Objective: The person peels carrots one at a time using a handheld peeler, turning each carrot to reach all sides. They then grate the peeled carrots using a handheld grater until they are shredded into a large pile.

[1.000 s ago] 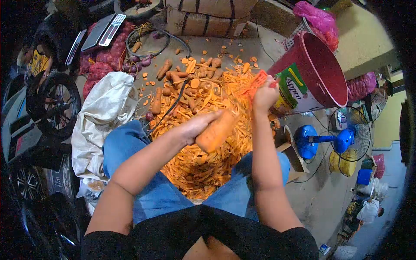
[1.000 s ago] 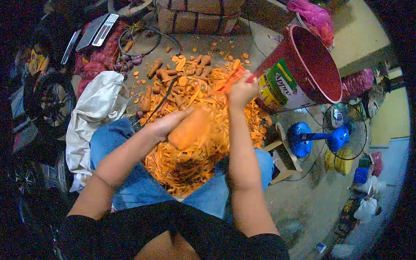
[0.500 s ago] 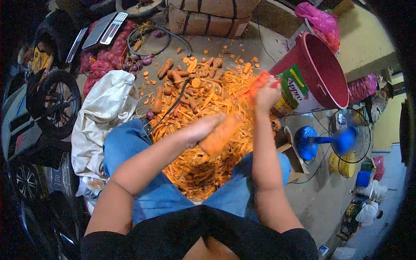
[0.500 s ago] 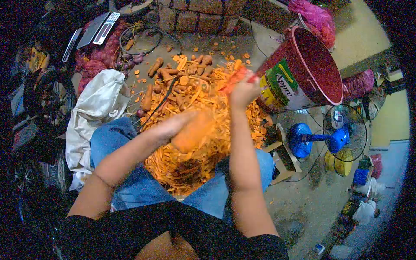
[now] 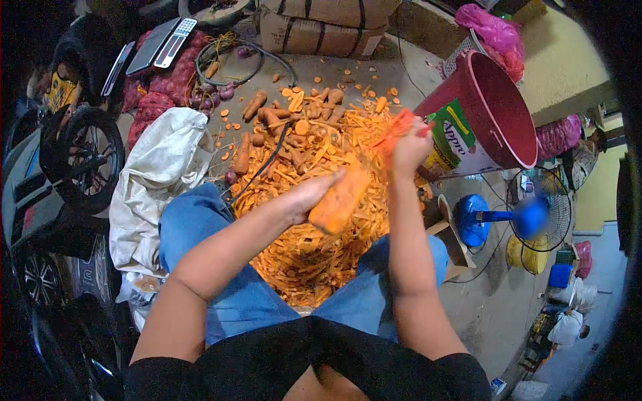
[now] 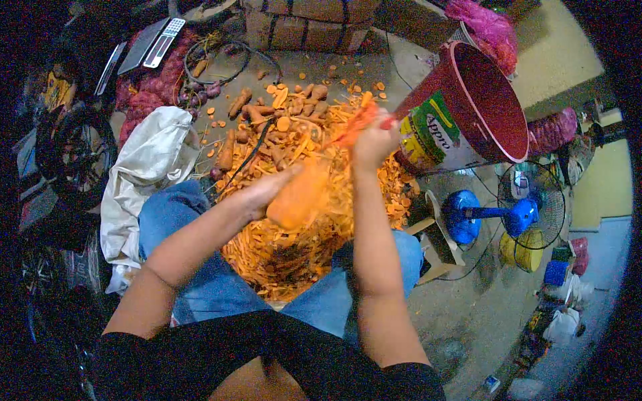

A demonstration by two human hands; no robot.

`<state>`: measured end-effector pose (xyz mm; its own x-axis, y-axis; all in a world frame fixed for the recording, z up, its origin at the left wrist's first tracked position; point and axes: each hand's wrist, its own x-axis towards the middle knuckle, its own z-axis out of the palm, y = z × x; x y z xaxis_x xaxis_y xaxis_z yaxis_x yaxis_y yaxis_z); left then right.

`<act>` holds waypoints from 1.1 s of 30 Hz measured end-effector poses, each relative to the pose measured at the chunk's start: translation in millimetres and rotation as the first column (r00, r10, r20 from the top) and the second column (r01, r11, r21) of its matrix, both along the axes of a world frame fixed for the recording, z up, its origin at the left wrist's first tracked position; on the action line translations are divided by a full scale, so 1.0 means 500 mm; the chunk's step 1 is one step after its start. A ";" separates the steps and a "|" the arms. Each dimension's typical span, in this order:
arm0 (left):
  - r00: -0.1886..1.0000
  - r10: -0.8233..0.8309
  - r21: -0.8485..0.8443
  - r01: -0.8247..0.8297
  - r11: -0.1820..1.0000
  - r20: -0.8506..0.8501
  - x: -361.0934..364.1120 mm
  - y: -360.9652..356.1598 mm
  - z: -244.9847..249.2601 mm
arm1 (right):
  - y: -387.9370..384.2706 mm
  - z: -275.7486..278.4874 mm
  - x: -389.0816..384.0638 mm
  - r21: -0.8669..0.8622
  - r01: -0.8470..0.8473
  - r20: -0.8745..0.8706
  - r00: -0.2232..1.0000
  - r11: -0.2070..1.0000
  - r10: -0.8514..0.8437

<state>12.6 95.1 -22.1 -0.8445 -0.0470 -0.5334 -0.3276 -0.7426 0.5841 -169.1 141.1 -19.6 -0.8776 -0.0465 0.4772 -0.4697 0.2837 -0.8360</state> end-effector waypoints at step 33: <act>0.997 -0.082 -0.199 0.081 0.977 0.004 0.007 -0.014 0.032 | 0.003 0.017 0.001 0.000 0.013 -0.067 0.998 1.000 -0.013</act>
